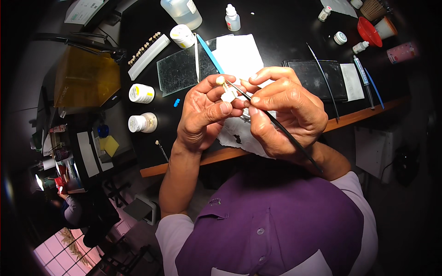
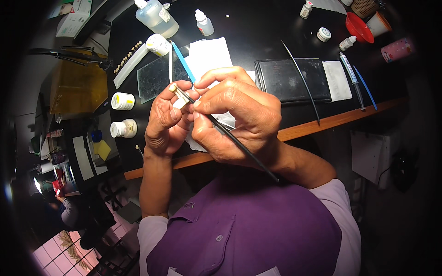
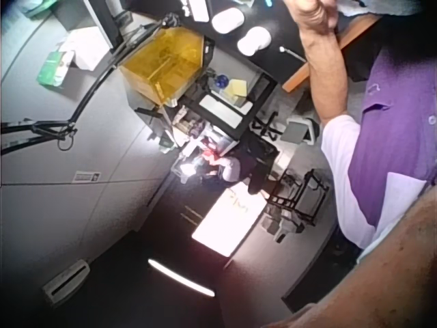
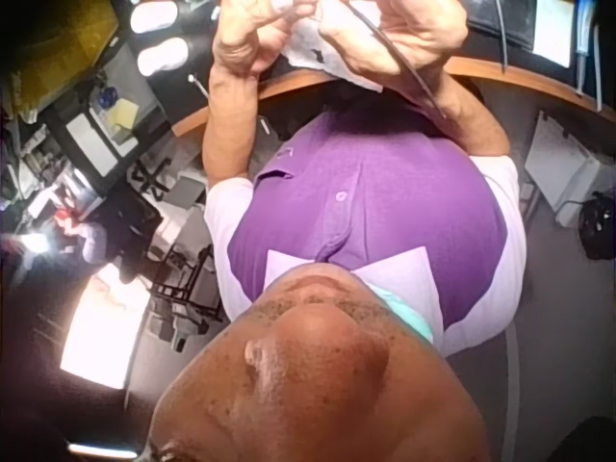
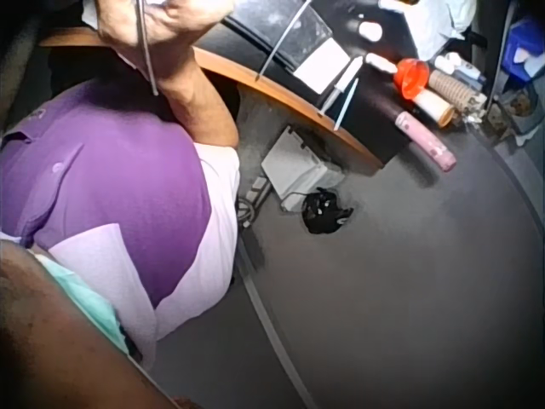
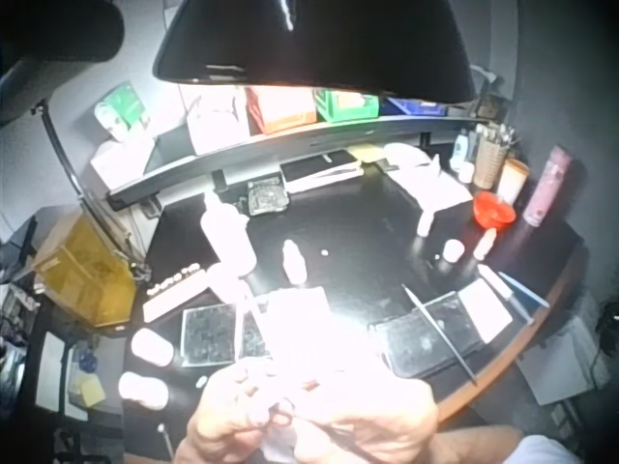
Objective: The person paints a dental crown using a brush and a palette, fits the crown onto a dental cast model, hands a container to another person, and paints the crown with the brush.
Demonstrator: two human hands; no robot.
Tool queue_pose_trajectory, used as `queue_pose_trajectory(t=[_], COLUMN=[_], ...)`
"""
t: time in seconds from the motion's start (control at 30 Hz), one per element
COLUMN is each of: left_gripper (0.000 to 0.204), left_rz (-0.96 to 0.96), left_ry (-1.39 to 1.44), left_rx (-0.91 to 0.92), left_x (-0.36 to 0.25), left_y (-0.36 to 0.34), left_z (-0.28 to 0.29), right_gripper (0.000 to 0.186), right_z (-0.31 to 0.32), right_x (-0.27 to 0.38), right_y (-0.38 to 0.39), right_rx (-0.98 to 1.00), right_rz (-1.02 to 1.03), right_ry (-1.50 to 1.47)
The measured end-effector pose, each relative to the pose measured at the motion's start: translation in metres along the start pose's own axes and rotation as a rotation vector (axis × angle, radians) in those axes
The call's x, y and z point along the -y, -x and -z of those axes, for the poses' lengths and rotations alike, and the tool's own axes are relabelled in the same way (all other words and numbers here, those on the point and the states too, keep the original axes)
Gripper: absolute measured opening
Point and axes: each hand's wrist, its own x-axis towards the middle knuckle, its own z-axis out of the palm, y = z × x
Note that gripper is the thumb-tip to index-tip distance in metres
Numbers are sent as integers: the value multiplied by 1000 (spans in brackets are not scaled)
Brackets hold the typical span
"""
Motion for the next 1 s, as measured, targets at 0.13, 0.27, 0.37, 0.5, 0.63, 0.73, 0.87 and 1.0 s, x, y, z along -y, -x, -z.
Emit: queue_pose_trajectory(t=[0.13, 0.27, 0.37, 0.5, 0.63, 0.73, 0.87, 1.0], left_gripper=[51, 50, 51, 53, 56, 57, 57, 57], left_rz=[5, 8, 23, 39, 30, 14, -103, -152], left_ry=[-5, 1, 11, 1, -23, -100, -464, -605], left_rx=[6, 10, 21, 5, -6, -40, -171, -195], left_x=[1, -1, -2, -2, -2, -5, 1, 4], left_y=[0, 2, 0, 0, 0, 0, 1, -1], left_z=[1, 2, 2, 0, -3, -3, -14, -23], right_gripper=[15, 15, 15, 18, 18, 18, 22, 21], right_z=[-5, -3, -1, 1, 4, 22, 85, 119], right_x=[-3, -1, -1, -1, 3, -1, -9, -22], right_y=[2, 2, 6, 10, 10, 5, -11, -14], right_rx=[-105, -100, -88, -139, -208, -191, 101, 452], right_rz=[-21, -32, -66, -165, -236, -219, -60, 86], right_ry=[3, -4, -41, -253, -272, -127, 530, 960])
